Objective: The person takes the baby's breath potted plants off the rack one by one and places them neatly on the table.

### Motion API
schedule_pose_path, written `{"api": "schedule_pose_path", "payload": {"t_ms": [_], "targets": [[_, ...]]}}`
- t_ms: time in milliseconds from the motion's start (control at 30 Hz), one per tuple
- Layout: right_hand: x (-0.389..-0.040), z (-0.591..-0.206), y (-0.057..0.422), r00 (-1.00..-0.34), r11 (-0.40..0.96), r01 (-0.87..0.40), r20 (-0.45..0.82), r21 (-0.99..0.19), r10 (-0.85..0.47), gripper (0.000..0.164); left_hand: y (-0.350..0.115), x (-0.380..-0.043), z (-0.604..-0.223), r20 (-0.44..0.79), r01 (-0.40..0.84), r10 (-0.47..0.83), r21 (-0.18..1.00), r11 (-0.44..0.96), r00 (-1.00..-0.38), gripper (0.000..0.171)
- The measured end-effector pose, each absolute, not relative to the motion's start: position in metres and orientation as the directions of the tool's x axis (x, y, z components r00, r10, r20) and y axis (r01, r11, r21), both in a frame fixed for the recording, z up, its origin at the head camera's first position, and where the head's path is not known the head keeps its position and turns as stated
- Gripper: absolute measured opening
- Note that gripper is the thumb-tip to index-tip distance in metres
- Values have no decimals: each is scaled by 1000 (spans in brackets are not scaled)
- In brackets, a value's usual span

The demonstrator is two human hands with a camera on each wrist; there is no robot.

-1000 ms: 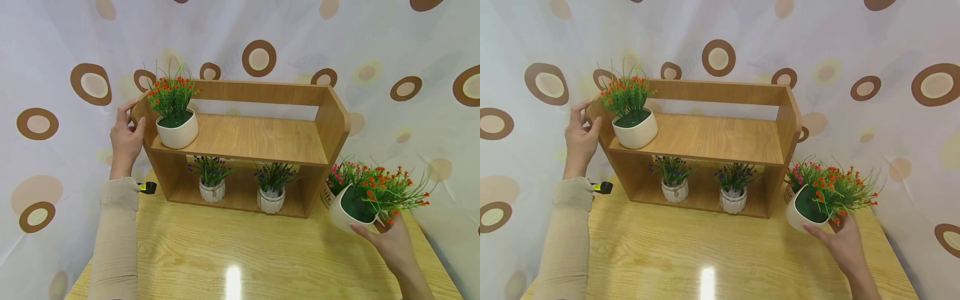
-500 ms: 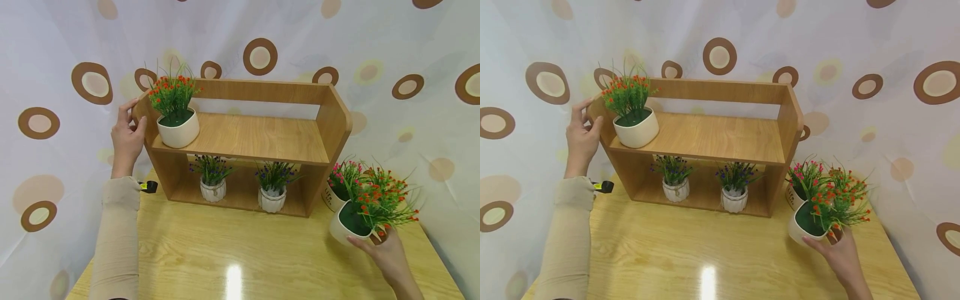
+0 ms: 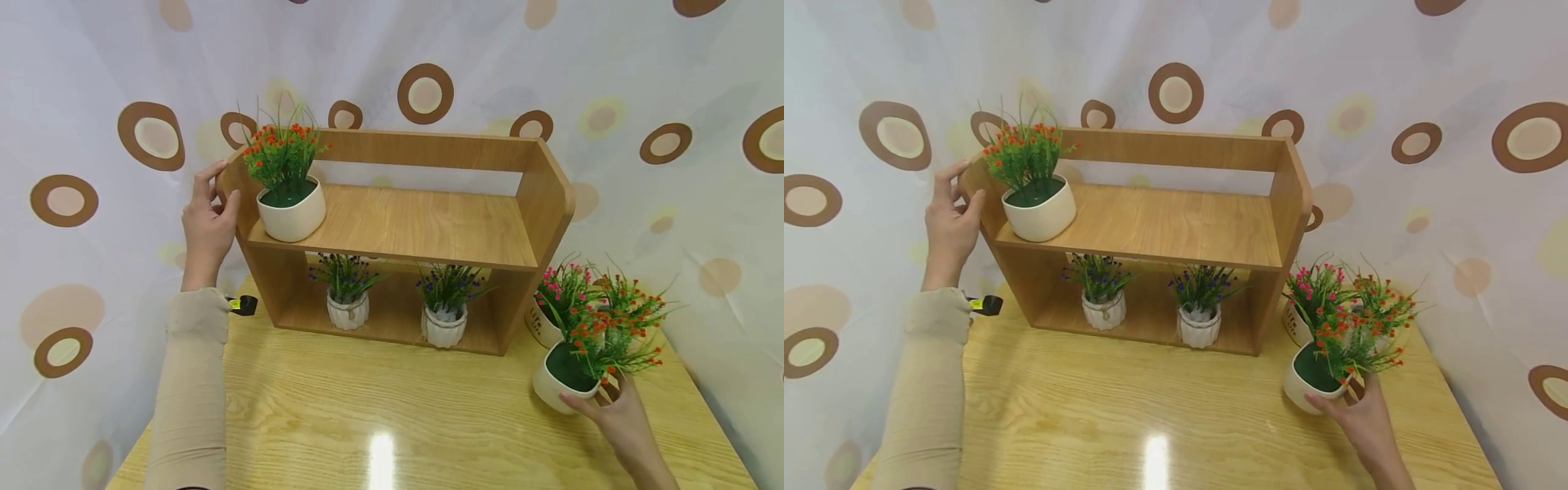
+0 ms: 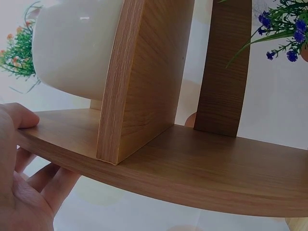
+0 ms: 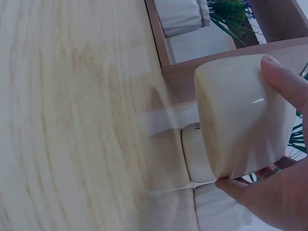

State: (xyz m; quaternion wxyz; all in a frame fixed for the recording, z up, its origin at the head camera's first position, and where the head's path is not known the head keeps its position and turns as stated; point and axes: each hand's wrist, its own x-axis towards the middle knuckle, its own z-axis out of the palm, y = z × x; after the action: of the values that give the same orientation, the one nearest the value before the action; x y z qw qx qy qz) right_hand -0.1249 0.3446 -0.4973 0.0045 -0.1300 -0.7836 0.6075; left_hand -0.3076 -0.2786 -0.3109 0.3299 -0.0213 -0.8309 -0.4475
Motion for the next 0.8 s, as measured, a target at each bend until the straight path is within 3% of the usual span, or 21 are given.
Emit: {"api": "schedule_pose_path", "payload": {"t_ms": [800], "targets": [[-131, -511, 341, -964, 268, 238, -193, -934, 183, 122, -280, -310, -313, 576, 333, -261, 723, 605, -775, 48]]}}
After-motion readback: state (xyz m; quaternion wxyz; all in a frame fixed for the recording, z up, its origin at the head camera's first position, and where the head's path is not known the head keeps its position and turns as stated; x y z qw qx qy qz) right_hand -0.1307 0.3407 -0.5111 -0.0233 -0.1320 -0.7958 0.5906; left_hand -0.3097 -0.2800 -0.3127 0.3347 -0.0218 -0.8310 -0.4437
